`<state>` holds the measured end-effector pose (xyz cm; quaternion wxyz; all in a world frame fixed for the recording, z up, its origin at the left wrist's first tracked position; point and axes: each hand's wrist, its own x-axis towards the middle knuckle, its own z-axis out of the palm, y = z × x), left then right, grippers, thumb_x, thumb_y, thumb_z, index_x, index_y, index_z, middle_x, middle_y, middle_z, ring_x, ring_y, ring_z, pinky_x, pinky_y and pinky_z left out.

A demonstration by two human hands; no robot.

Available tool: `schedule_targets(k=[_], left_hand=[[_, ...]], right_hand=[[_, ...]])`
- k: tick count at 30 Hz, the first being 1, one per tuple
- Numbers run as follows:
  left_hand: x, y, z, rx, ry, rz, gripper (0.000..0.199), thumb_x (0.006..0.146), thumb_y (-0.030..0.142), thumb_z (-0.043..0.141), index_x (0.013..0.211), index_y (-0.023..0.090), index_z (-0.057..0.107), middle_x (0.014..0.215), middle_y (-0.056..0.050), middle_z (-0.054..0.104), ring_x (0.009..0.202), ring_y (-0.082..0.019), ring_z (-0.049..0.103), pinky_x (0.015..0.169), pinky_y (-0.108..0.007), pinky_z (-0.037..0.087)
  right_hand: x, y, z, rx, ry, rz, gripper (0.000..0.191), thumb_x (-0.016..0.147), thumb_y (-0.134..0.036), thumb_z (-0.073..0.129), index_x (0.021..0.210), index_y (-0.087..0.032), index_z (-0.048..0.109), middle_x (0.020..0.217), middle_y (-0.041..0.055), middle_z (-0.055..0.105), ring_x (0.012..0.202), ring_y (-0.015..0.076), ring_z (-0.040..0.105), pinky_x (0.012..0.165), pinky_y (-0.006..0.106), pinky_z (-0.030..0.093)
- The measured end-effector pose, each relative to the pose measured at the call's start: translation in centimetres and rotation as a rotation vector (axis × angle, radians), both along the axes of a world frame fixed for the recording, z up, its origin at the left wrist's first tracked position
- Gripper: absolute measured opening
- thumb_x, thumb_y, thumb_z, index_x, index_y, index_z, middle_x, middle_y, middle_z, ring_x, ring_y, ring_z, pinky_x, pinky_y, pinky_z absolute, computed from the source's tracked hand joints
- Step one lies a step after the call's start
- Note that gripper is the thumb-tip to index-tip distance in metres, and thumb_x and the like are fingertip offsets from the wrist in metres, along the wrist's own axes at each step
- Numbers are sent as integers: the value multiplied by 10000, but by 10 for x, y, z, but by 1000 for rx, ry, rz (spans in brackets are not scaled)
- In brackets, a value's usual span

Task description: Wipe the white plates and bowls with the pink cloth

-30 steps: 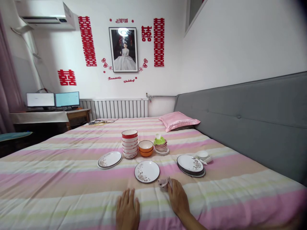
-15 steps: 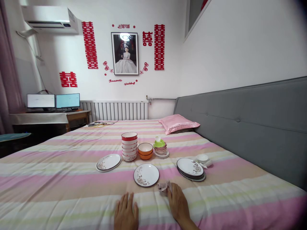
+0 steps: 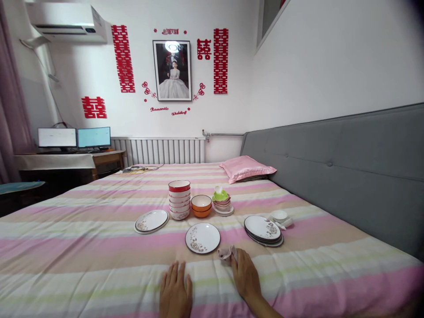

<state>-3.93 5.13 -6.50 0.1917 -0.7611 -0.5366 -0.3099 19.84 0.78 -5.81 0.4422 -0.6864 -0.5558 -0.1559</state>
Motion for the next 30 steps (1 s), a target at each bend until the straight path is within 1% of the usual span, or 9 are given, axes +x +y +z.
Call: schedule_targets(k=[11,15,19,23,27,30], left_hand=[[4,-9,11,-11,-8,13,400,845,293,419,1174,169,611,1226,-102,610,1169,-247,520,1031,-431,314],[6,-11,14,-31,-7,21,405,852,287,409,1183,158,604,1237,-116,601,1175,-251,514,1038,-438,299],[9,-13,16,-64,-12,18,415,862,283,395,1204,148,587,1254,-126,586,1194,-253,496,1049,-437,281],[11,-13,17,-91,-31,10,420,860,287,402,1210,138,580,1264,-137,575,1198,-263,490,1055,-443,269],[12,-15,18,-98,-36,-6,422,862,280,399,1219,137,570,1273,-130,570,1213,-257,475,1066,-434,256],[13,-17,17,-103,-36,-11,429,861,277,399,1232,132,558,1289,-127,557,1232,-253,458,1077,-425,246]], right_hand=[[0,-2,6,-52,22,4,188,931,-332,355,879,-219,495,804,46,584,769,205,568,701,312,424],[2,-2,4,-77,17,-6,192,931,-335,355,922,-208,498,821,50,584,786,206,561,714,310,414],[5,-2,2,-107,28,5,215,937,-342,332,928,-199,492,839,58,583,811,208,552,728,309,406],[7,-4,5,-137,50,14,244,939,-360,317,936,-194,495,846,63,587,821,209,547,732,308,402],[7,-6,7,-151,68,3,262,934,-378,316,946,-191,499,858,71,596,829,214,548,736,308,400],[10,-7,6,-153,116,22,290,929,-410,312,943,-195,505,870,77,609,833,215,557,728,301,399]])
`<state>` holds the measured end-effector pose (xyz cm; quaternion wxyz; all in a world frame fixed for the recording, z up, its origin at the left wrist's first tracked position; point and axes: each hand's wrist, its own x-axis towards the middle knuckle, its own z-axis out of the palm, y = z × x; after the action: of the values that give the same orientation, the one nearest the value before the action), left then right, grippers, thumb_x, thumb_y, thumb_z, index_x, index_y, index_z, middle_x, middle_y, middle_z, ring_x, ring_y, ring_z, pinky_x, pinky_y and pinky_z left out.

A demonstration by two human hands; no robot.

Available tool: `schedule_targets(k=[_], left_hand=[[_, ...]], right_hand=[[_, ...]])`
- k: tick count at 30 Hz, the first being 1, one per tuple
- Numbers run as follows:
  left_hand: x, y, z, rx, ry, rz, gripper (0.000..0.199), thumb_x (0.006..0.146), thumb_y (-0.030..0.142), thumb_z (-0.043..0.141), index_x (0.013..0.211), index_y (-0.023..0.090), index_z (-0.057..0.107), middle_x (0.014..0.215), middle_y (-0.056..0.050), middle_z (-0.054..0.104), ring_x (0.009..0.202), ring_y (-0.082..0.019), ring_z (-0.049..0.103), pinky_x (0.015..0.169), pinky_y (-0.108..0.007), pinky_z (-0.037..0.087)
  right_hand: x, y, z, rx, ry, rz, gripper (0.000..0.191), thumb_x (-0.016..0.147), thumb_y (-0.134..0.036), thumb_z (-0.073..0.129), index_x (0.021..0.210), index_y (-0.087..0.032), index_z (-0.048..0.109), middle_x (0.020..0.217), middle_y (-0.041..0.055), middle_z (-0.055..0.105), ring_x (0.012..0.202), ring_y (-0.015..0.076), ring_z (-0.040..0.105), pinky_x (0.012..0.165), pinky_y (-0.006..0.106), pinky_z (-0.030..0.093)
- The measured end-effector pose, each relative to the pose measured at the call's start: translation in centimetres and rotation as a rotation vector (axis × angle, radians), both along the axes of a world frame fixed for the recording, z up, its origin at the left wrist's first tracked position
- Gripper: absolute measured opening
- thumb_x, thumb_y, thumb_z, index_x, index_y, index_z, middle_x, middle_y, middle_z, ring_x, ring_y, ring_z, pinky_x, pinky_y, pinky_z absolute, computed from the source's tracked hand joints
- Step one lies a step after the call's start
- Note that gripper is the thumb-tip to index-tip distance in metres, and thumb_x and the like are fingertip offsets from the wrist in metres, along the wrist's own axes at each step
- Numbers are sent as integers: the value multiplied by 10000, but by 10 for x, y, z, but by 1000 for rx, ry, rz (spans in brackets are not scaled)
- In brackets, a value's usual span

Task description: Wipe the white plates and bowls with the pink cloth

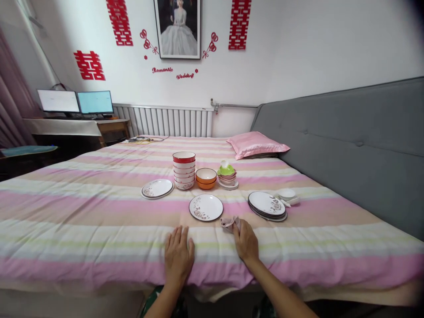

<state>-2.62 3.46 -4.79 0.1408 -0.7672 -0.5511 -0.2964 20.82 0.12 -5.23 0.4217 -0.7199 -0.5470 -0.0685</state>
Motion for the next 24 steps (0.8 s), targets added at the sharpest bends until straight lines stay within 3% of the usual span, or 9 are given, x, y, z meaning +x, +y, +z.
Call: schedule_targets(k=[5,9,13,15,19,22,24], left_hand=[[2,-2,4,-55,-26,-13,426,854,282,410,1224,133,560,1295,-126,552,1237,-253,450,1080,-422,239],[6,10,27,-241,-113,41,415,860,323,389,1193,169,581,1254,-106,584,1169,-269,496,998,-419,328],[16,54,60,-527,-366,79,482,873,379,308,1193,115,553,1209,-143,598,1118,-267,533,925,-368,384],[23,85,71,-702,-428,107,496,873,419,276,1073,114,613,1111,-172,640,1062,-301,567,880,-382,402],[40,143,72,-906,-477,146,482,829,499,350,787,121,645,809,-192,686,802,-325,647,698,-377,455],[54,168,66,-1028,-535,164,383,770,491,487,844,137,612,737,-149,675,636,-292,643,566,-355,452],[60,176,65,-1095,-579,158,316,710,426,599,850,143,596,671,-114,655,575,-271,623,516,-340,439]], right_hand=[[13,9,11,-103,300,-34,345,890,-490,309,819,-214,504,784,64,628,726,215,575,603,282,373],[28,32,41,-142,475,138,346,838,-534,375,753,-218,487,700,15,602,664,195,554,604,272,376],[40,67,81,-82,480,141,270,808,-480,404,757,-227,481,711,-3,586,676,186,529,636,273,380],[45,85,99,-75,495,147,199,786,-415,411,808,-235,491,745,-6,592,685,187,531,636,274,382],[50,117,127,-89,460,161,217,727,-323,428,911,-238,506,851,23,620,758,210,556,647,284,389],[49,137,133,-160,333,185,225,685,-281,460,904,-230,477,840,32,608,746,216,549,632,289,378],[46,149,129,-208,255,267,221,672,-262,470,890,-224,468,832,24,601,739,205,549,635,286,378]])
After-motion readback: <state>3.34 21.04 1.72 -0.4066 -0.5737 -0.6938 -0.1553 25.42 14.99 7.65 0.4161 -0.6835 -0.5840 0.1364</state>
